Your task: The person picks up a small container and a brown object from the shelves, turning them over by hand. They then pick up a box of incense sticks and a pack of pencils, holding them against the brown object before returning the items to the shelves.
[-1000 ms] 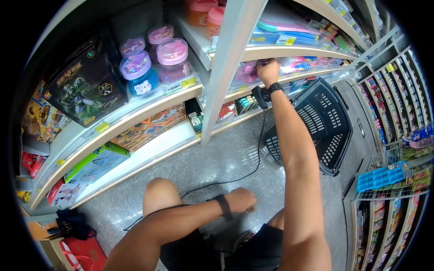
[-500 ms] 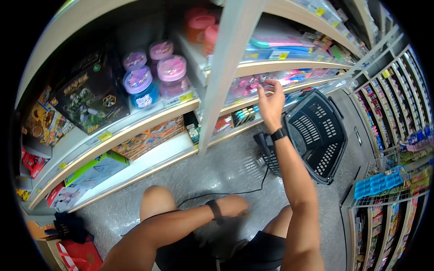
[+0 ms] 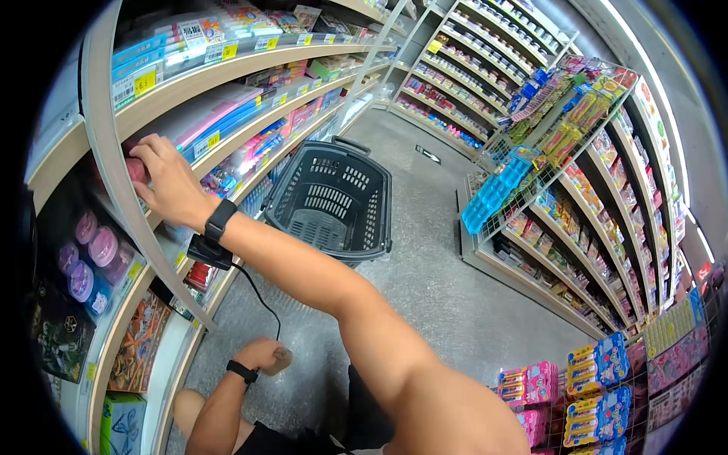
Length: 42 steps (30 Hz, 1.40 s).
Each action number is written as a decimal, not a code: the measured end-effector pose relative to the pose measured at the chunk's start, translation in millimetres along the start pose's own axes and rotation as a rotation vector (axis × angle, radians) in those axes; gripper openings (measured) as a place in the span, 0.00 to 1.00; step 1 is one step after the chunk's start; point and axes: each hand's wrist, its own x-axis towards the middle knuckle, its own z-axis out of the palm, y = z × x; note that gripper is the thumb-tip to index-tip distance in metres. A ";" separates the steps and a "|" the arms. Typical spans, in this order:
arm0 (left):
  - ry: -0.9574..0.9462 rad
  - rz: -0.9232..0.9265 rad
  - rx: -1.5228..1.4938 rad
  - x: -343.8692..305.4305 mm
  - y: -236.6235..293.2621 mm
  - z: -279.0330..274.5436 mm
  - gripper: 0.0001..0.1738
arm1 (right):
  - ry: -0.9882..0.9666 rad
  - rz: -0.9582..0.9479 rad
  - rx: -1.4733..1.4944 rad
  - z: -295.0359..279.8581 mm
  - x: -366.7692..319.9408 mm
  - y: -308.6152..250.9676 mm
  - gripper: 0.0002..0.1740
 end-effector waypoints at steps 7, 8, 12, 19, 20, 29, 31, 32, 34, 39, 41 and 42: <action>0.019 0.011 -0.026 -0.1 -2.9 1.2 0.13 | -0.228 -0.009 -0.273 23.0 -6.5 16.6 0.22; 0.024 0.008 -0.029 -0.1 -4.8 2.3 0.12 | -0.225 -0.003 -0.268 27.4 -4.2 17.6 0.22; 0.036 0.003 -0.062 -4.8 -2.3 -0.7 0.11 | -0.228 0.036 -0.393 41.6 3.6 27.5 0.20; 0.046 -0.001 -0.033 -13.9 20.2 -20.1 0.10 | -0.256 0.104 -0.423 53.8 9.4 38.7 0.15; 0.034 -0.021 -0.041 -22.1 21.4 -20.2 0.11 | -0.291 0.123 -0.432 56.0 10.1 44.1 0.14; 0.181 -0.146 -0.036 -48.6 73.1 -26.5 0.09 | -0.200 0.169 -0.295 65.9 4.1 59.8 0.15; 0.208 -0.161 -0.003 -58.3 82.9 -21.8 0.09 | -0.315 0.258 -0.243 53.2 11.1 54.1 0.21; 0.223 -0.189 -0.011 -61.2 85.8 -19.4 0.09 | -0.311 0.312 -0.191 54.6 9.9 54.4 0.25; 0.241 -0.254 -0.007 -65.1 96.7 -24.0 0.08 | -0.199 0.394 -0.158 46.2 11.7 28.0 0.30; 0.416 -0.428 0.034 -71.7 138.1 -29.2 0.09 | 0.161 0.410 -0.048 16.3 3.2 15.6 0.41; 0.571 -0.449 0.059 -70.1 171.7 -31.3 0.10 | 0.167 0.492 0.107 -7.0 -8.7 29.7 0.42; 0.556 -0.480 0.009 -71.4 198.0 -46.9 0.10 | 0.105 0.624 0.186 -23.7 -15.4 41.0 0.41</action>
